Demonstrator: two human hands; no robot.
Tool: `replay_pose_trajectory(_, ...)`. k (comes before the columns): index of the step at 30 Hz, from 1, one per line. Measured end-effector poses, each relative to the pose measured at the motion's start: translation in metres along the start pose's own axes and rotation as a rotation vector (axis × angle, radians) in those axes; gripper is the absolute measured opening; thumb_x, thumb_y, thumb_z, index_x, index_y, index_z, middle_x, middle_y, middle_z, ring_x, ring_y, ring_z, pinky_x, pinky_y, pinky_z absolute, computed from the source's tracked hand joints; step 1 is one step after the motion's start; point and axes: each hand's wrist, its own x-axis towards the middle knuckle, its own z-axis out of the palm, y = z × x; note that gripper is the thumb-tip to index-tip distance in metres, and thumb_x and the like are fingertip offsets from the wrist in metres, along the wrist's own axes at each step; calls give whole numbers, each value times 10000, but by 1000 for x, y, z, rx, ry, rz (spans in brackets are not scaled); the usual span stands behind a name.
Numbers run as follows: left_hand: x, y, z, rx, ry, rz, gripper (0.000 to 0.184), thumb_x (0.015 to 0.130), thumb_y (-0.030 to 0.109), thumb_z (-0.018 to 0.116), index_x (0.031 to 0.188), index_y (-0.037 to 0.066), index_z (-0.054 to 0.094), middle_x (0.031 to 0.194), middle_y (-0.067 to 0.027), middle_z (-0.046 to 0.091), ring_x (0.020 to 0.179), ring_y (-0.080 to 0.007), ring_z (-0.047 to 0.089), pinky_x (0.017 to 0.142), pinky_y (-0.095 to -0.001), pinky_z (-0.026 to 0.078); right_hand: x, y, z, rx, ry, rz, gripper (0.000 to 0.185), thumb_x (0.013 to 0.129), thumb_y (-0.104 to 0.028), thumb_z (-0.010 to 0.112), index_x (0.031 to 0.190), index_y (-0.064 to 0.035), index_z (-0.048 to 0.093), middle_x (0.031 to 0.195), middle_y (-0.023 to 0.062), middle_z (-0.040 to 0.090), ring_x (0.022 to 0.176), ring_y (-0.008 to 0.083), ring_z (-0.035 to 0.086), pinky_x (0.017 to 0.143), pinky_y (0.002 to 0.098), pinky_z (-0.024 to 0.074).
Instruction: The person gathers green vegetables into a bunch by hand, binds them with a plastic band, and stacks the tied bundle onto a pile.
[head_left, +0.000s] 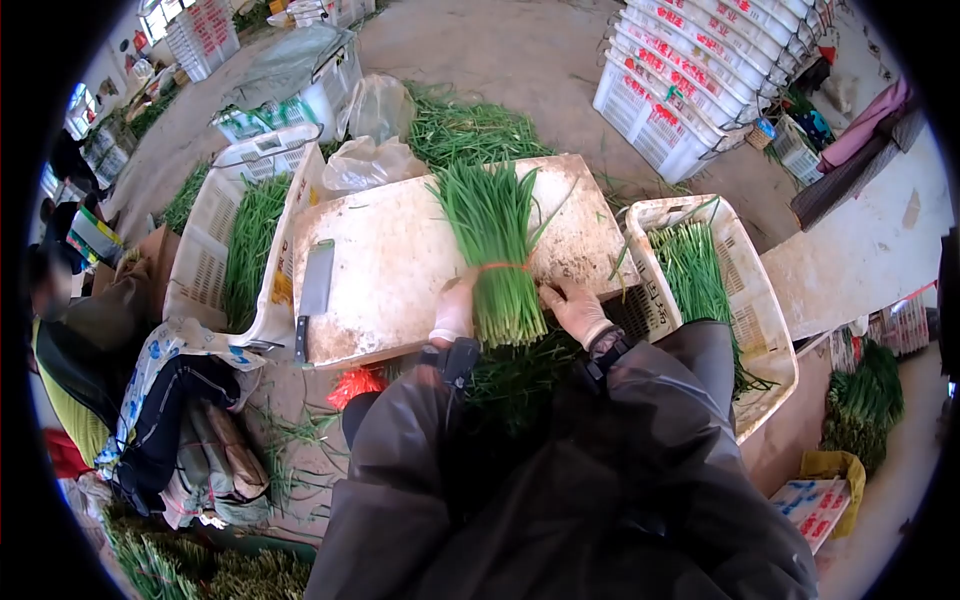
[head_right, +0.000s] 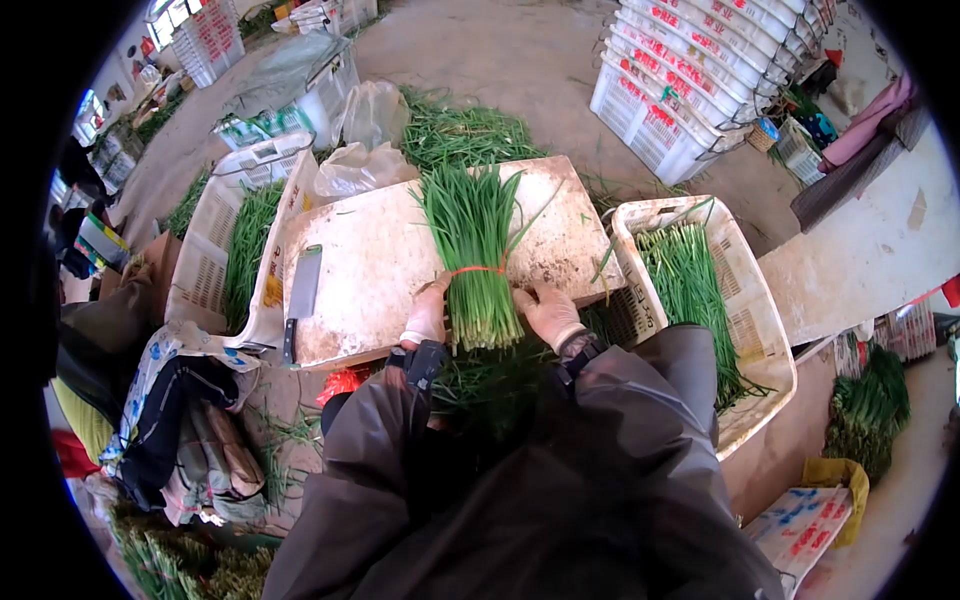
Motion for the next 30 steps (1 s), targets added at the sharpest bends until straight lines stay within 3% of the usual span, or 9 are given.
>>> replay_pose_trajectory(5,-18,21,6,75,6,-65,516,1007,447,679,1310,29,681,1231,-100,724,1055,-244,678,797,-372,565,19,-8,25,460,-69,253,736,983,-607,653,1303,55,665,1245,234,721,1183,366,665,1025,413,493)
replay_pose_trajectory(6,-28,28,11,52,-1,-72,510,1008,438,685,1307,25,682,1238,-104,724,1066,-242,677,809,-371,566,26,-10,25,444,-137,338,834,969,-656,647,1355,83,637,1305,201,706,1219,309,643,1055,387,472)
replay_pose_trajectory(8,-31,30,9,-29,-120,-8,496,1021,411,699,1314,12,673,1246,-111,731,1052,-232,693,852,-355,575,31,-13,25,535,-216,333,850,963,-678,642,1358,74,643,1309,190,706,1211,293,644,1052,376,475)
replay_pose_trajectory(12,-22,23,3,-267,-343,-183,500,1046,415,671,1327,1,655,1208,-119,750,984,-232,730,883,-347,602,30,-28,12,801,-500,373,855,977,-701,611,1400,42,632,1329,141,697,1194,231,634,1053,334,472)
replay_pose_trajectory(17,-28,19,5,-156,-305,-136,543,1018,423,706,1291,-44,662,1180,-136,751,980,-223,732,882,-331,598,19,-71,-31,522,-656,341,748,1032,-642,574,1405,4,629,1341,100,687,1173,199,639,1049,299,486)
replay_pose_trajectory(22,-39,18,12,-118,-291,-121,568,986,379,761,1344,-42,628,1190,-137,742,996,-230,731,885,-365,611,8,-58,-1,1032,-549,412,604,971,-397,776,1403,-6,616,1270,84,707,1152,188,653,1014,330,508)
replay_pose_trajectory(26,-46,22,14,-95,-262,-35,620,934,321,824,1393,-27,594,1242,-137,720,1054,-240,706,936,-376,583,11,-63,-2,875,-498,291,582,928,-304,834,1386,-15,618,1241,75,713,1113,195,663,1009,337,523)
replay_pose_trajectory(29,-54,35,17,0,-253,159,639,893,268,859,1394,-22,589,1251,-129,714,1082,-225,690,968,-363,559,14,-76,-10,945,-428,15,562,903,-230,858,1365,-12,625,1191,64,721,1112,197,660,1035,352,508)
replay_pose_trajectory(30,-59,42,18,33,-257,234,643,880,245,869,1394,-18,586,1252,-125,712,1089,-218,687,972,-360,555,18,-85,-21,901,-477,12,661,850,-172,897,1402,-11,572,1231,67,697,1173,195,635,1065,368,496)
